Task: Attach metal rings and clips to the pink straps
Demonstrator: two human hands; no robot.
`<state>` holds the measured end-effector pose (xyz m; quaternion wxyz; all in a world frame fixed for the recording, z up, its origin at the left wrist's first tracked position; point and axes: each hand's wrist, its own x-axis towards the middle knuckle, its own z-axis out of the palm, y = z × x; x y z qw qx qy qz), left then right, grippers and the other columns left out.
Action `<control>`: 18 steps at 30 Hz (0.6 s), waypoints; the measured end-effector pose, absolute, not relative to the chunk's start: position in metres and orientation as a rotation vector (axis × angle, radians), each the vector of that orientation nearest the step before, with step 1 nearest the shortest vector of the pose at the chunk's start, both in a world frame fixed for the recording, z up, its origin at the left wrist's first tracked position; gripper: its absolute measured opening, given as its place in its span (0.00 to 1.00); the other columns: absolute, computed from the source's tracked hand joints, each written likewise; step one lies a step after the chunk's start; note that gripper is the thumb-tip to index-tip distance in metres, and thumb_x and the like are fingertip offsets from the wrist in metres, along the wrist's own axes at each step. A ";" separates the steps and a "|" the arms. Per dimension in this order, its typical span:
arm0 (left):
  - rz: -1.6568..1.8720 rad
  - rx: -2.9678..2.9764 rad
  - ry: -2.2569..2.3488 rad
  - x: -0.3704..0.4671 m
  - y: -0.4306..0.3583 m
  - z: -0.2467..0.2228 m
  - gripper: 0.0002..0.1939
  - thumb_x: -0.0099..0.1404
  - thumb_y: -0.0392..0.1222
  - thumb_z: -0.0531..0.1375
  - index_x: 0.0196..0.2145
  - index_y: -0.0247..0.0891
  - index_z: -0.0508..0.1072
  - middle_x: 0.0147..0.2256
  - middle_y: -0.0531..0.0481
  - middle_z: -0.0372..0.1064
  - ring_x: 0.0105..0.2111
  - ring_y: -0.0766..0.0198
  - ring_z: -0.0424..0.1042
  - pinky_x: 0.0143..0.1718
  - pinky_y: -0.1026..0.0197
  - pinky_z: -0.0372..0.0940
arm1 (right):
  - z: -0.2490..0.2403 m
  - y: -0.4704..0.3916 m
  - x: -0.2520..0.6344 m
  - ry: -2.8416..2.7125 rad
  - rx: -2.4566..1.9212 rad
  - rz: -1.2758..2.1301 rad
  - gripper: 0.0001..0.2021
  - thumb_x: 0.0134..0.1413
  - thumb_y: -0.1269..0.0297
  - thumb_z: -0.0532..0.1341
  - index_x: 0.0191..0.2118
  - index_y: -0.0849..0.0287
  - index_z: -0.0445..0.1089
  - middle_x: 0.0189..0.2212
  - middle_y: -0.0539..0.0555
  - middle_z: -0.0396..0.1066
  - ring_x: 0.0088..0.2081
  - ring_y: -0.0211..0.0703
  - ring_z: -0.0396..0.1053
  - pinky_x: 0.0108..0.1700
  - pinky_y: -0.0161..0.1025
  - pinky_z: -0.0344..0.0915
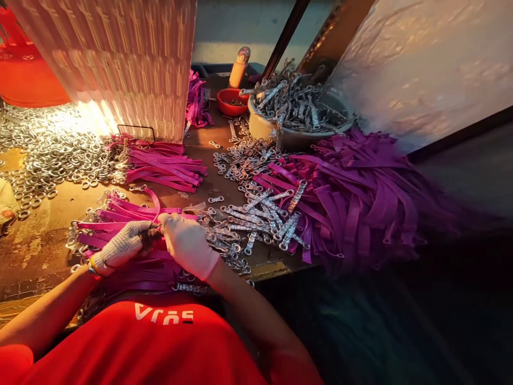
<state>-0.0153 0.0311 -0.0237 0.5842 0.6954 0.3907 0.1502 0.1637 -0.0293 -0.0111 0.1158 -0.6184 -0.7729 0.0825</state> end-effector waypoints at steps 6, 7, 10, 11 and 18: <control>0.616 1.916 0.997 -0.021 0.021 -0.037 0.15 0.68 0.48 0.58 0.31 0.34 0.75 0.28 0.49 0.72 0.28 0.65 0.66 0.31 0.64 0.61 | 0.012 -0.029 0.159 -2.327 -2.098 0.414 0.19 0.65 0.56 0.57 0.56 0.60 0.66 0.36 0.60 0.79 0.38 0.52 0.78 0.36 0.39 0.65; 0.634 1.958 0.992 -0.022 0.018 -0.039 0.14 0.68 0.46 0.58 0.31 0.34 0.75 0.28 0.49 0.72 0.28 0.65 0.67 0.31 0.64 0.61 | 0.011 -0.030 0.157 -2.333 -2.118 0.394 0.16 0.65 0.57 0.56 0.52 0.61 0.68 0.35 0.60 0.79 0.37 0.52 0.78 0.35 0.39 0.64; 0.646 2.095 0.972 -0.024 0.012 -0.043 0.11 0.67 0.40 0.57 0.30 0.34 0.74 0.27 0.49 0.72 0.27 0.65 0.68 0.30 0.65 0.59 | 0.004 -0.034 0.155 -2.431 -2.039 0.334 0.16 0.66 0.55 0.53 0.46 0.62 0.70 0.33 0.61 0.78 0.36 0.54 0.77 0.35 0.40 0.64; 0.627 2.127 0.967 -0.025 0.011 -0.044 0.09 0.66 0.38 0.57 0.30 0.34 0.74 0.27 0.49 0.72 0.27 0.65 0.68 0.29 0.65 0.58 | 0.002 -0.036 0.155 -2.478 -1.988 0.320 0.17 0.66 0.54 0.53 0.45 0.63 0.70 0.33 0.61 0.78 0.36 0.54 0.77 0.35 0.41 0.63; 0.406 2.151 0.846 -0.030 0.027 -0.022 0.08 0.63 0.36 0.58 0.31 0.37 0.78 0.29 0.49 0.75 0.30 0.62 0.71 0.32 0.64 0.62 | -0.001 -0.037 0.152 -2.587 -1.824 0.249 0.20 0.68 0.52 0.52 0.44 0.63 0.72 0.33 0.62 0.78 0.34 0.52 0.76 0.33 0.41 0.62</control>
